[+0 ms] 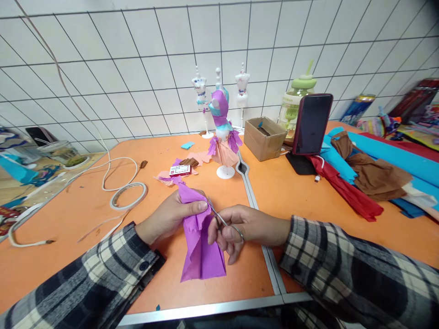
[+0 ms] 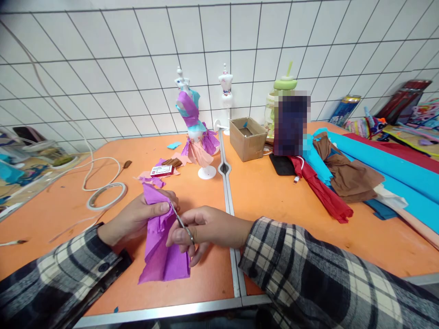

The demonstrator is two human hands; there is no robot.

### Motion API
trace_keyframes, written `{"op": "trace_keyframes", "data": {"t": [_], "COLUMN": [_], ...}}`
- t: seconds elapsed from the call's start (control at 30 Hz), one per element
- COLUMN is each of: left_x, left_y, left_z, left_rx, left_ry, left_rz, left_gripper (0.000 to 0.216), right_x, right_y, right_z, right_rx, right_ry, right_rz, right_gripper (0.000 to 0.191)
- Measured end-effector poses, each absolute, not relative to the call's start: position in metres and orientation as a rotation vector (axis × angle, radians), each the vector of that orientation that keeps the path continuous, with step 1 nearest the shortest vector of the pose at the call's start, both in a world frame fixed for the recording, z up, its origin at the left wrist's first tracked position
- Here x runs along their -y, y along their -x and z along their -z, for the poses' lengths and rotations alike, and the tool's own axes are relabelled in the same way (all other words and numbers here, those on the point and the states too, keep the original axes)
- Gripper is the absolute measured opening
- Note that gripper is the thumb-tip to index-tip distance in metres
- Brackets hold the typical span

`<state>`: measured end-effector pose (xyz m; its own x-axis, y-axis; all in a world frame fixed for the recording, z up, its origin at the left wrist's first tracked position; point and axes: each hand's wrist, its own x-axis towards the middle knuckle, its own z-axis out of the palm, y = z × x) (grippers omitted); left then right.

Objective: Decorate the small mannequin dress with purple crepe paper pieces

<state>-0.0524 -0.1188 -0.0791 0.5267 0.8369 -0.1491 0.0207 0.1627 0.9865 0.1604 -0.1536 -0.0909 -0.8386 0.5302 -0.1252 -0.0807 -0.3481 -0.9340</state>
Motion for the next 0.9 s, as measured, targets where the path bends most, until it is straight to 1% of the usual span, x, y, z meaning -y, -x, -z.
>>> {"op": "trace_keyframes", "data": {"t": [0.33, 0.6, 0.67, 0.8, 0.9], "left_x": [0.1199, 0.1191, 0.1189, 0.1162, 0.1146], "left_y": [0.0510, 0.0518, 0.0530, 0.0558, 0.0567], "left_z": [0.0815, 0.0801, 0.0796, 0.0818, 0.0853], "left_rx": [-0.793, -0.872, -0.885, -0.857, -0.822], "left_ry": [-1.290, -1.262, -1.281, -1.430, -1.514], "left_rz": [-0.765, -0.778, -0.787, -0.730, -0.688], "left_gripper": [0.043, 0.042, 0.041, 0.040, 0.040], "right_x": [0.1546, 0.1528, 0.1528, 0.1540, 0.1549], "right_y": [-0.1584, -0.1570, -0.1578, -0.1597, -0.1597], "right_z": [0.0887, 0.0836, 0.0836, 0.0866, 0.0887], "right_rx": [1.586, 1.632, 1.632, 1.570, 1.541], "right_ry": [0.660, 0.810, 0.793, 0.692, 0.655], "right_rz": [-2.113, -2.042, -2.054, -2.183, -2.238], "right_gripper": [0.056, 0.046, 0.049, 0.062, 0.065]}}
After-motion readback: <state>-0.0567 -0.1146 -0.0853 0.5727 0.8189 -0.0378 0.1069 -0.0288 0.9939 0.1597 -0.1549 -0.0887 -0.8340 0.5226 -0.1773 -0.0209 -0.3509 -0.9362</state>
